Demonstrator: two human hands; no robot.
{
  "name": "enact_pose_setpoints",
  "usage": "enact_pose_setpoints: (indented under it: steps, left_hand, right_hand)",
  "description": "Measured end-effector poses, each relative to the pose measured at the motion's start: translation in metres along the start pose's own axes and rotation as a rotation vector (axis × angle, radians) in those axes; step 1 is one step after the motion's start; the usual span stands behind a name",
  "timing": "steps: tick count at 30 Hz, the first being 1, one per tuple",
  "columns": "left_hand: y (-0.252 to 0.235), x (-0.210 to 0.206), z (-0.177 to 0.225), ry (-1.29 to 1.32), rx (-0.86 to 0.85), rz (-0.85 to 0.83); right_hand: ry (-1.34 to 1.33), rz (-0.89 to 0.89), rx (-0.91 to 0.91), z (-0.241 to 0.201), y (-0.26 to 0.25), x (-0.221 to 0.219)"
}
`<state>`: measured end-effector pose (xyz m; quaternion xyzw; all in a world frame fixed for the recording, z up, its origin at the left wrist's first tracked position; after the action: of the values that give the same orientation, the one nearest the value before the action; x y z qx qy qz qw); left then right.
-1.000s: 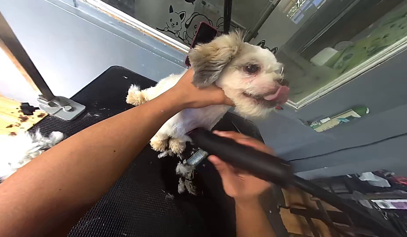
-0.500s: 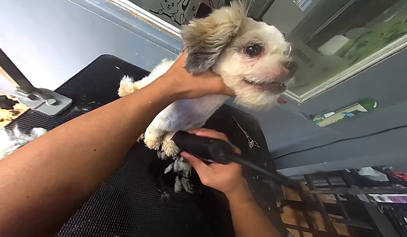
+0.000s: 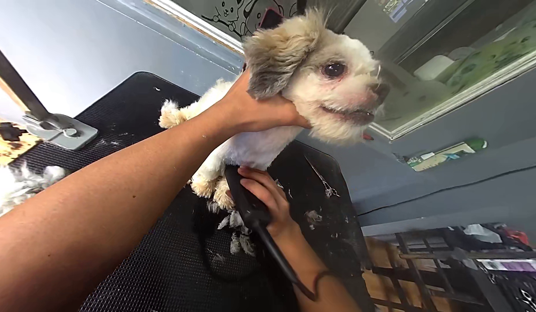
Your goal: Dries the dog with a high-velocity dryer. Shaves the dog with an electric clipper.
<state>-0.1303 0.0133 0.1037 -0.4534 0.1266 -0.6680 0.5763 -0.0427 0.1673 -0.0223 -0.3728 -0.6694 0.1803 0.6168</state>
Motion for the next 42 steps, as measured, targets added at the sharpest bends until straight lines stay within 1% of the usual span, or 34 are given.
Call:
enact_pose_setpoints:
  steps: [2,3,5,6,8,11,12,14,16,18,20,24,25,27,29,32,34,36,38,39,42]
  left_hand:
    - [0.0,0.002,0.001,0.003,0.03,-0.001]
    - [0.001,0.002,0.0,0.001,0.048,-0.005]
    - [0.001,0.0,-0.001,-0.007,0.065,-0.019]
    - [0.001,0.0,-0.001,-0.011,0.063,-0.02]
    - [0.001,-0.001,0.0,-0.01,0.047,-0.014]
    - [0.0,0.0,-0.001,-0.021,0.028,0.004]
    - [0.001,0.0,-0.002,-0.027,0.033,0.004]
    - [0.001,0.0,-0.005,-0.047,0.041,0.003]
    - [-0.001,0.001,-0.008,-0.061,0.052,0.007]
    - [-0.002,0.003,-0.009,-0.062,0.061,0.01]
    - [0.0,0.003,-0.006,-0.048,0.072,0.003]
    - [0.001,0.002,-0.002,-0.035,0.051,0.027]
    - [0.001,0.003,-0.003,-0.035,0.045,0.028]
    - [0.002,0.002,-0.005,-0.035,0.059,0.017]
    - [0.002,0.003,-0.006,-0.031,0.075,0.014]
    - [0.0,0.004,-0.006,-0.008,0.073,0.012]
    - [-0.001,0.002,-0.004,-0.011,0.102,-0.027]
    - [-0.004,0.001,-0.002,-0.06,0.13,-0.055]
    - [-0.006,0.001,-0.006,-0.118,0.137,-0.058]
    - [-0.007,0.001,-0.009,-0.133,0.137,-0.053]
    - [-0.007,-0.002,-0.012,-0.148,0.157,-0.067]
  right_hand:
    - [-0.04,0.035,0.035,-0.017,-0.002,0.019]
    - [-0.023,0.082,0.059,-0.026,-0.002,0.028]
    - [0.07,0.179,0.098,-0.037,-0.004,0.039]
    - [0.12,0.198,0.101,-0.035,-0.005,0.038]
    - [0.137,0.195,0.11,-0.023,-0.005,0.025]
    - [0.147,0.107,0.125,-0.01,-0.003,-0.002]
    - [0.137,0.065,0.119,-0.009,-0.001,-0.006]
    - [0.097,0.002,0.12,-0.014,0.001,-0.003]
    - [0.112,0.009,0.124,-0.03,0.002,0.012]
    - [0.157,0.065,0.141,-0.039,0.002,0.022]
    - [0.171,0.084,0.132,-0.032,0.001,0.016]
    - [0.125,0.067,0.087,0.002,0.006,-0.018]
    - [0.082,0.058,0.077,0.003,0.007,-0.018]
    - [0.028,0.056,0.068,-0.008,0.005,-0.003]
    - [0.004,0.112,0.048,-0.026,0.002,0.021]
    - [0.045,0.283,0.007,-0.044,-0.018,0.044]
    - [0.109,0.386,-0.021,-0.044,-0.032,0.038]
    - [0.126,0.414,-0.064,-0.039,-0.042,0.022]
    - [0.099,0.392,-0.121,-0.038,-0.047,0.007]
    - [0.083,0.352,-0.162,-0.037,-0.05,0.002]
    - [0.061,0.148,-0.237,-0.042,-0.057,0.0]
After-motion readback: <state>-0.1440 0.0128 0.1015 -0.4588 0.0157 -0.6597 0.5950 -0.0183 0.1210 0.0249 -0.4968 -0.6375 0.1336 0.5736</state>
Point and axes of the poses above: each hand's wrist, its own y-axis away from the middle knuckle, its own x-axis out of the back of the hand, z = x × y, the point moved 4 cm from there along -y, towards the middle knuckle, and after that the axes turned 7 degrees about -z, right-handed, at the moved point
